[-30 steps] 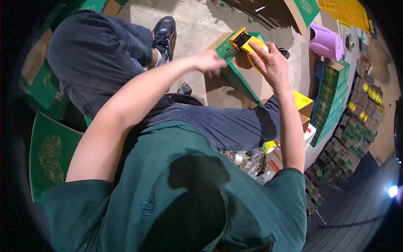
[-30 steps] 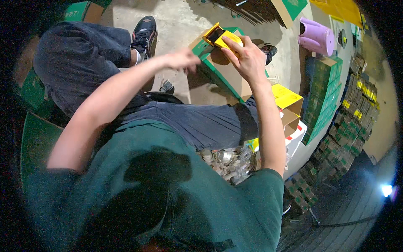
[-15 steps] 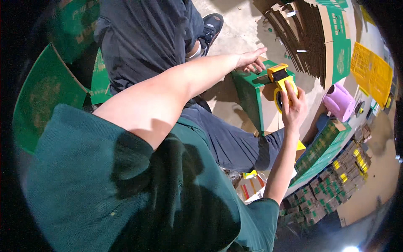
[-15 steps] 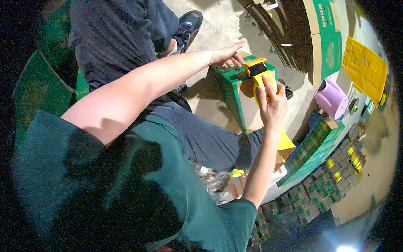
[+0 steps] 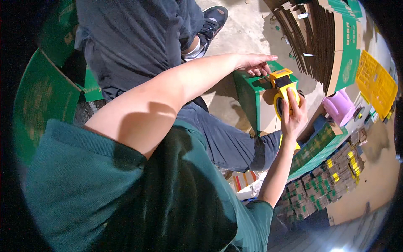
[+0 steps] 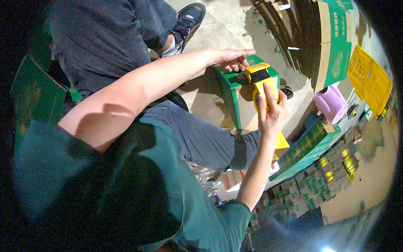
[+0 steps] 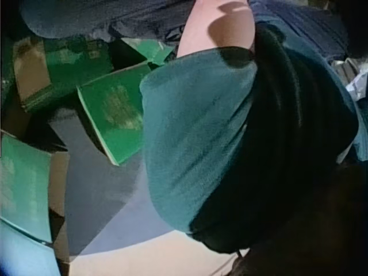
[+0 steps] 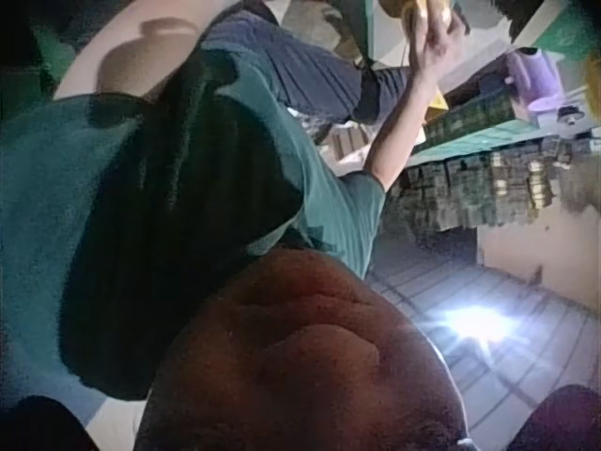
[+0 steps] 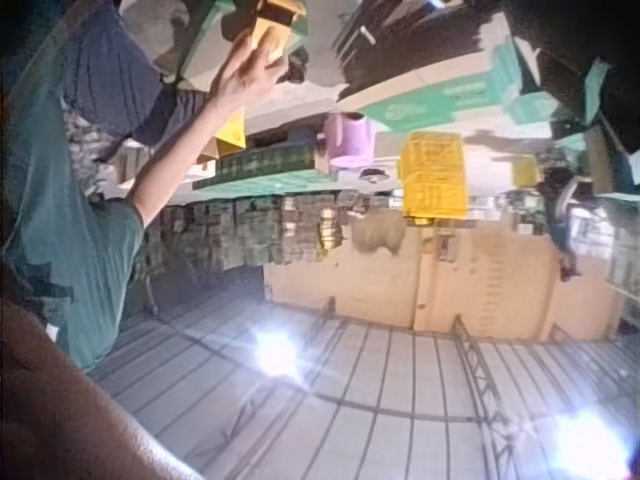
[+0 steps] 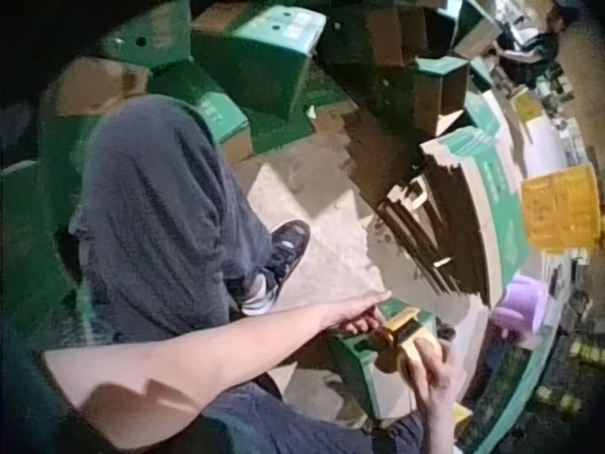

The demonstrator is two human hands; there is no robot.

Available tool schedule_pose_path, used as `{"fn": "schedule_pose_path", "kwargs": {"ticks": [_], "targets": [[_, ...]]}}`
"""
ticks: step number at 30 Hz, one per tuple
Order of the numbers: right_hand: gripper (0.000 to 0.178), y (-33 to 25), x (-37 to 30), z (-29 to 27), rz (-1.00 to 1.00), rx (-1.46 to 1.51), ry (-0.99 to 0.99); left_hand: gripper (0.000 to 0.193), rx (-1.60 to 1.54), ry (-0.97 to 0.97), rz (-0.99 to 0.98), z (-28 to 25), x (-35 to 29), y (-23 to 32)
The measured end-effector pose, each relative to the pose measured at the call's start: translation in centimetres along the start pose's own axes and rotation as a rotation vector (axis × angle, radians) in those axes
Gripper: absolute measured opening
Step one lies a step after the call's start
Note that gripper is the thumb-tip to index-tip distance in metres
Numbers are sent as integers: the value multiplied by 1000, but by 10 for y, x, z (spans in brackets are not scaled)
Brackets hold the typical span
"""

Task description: Assembling and taping cardboard boxes in a produce warehouse.

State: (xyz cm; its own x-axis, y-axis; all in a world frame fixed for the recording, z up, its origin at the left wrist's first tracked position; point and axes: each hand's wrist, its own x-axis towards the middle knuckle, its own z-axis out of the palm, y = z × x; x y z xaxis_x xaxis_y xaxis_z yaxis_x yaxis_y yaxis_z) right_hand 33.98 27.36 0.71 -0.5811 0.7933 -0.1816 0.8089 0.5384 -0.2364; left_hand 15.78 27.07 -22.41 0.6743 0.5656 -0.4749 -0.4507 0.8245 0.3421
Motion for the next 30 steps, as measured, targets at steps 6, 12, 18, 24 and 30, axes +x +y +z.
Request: {"fn": "schedule_pose_path", "kwargs": {"ticks": [6,12,18,24,30], "targets": [[35,-6,0,-2,75,-52,-6,57,3,111,54,8,-3,1],[36,-5,6,-6,43,-82,-52,39,60,205,113,10,-5,-4],[39,-27,29,-16,76,-194,-210,38,99,359,215,4,15,-26],[46,-37,21,-22,18,-323,-253,42,120,399,210,-20,20,-32],[45,-33,14,-23,63,-315,-245,36,149,658,161,-11,31,-39]]}}
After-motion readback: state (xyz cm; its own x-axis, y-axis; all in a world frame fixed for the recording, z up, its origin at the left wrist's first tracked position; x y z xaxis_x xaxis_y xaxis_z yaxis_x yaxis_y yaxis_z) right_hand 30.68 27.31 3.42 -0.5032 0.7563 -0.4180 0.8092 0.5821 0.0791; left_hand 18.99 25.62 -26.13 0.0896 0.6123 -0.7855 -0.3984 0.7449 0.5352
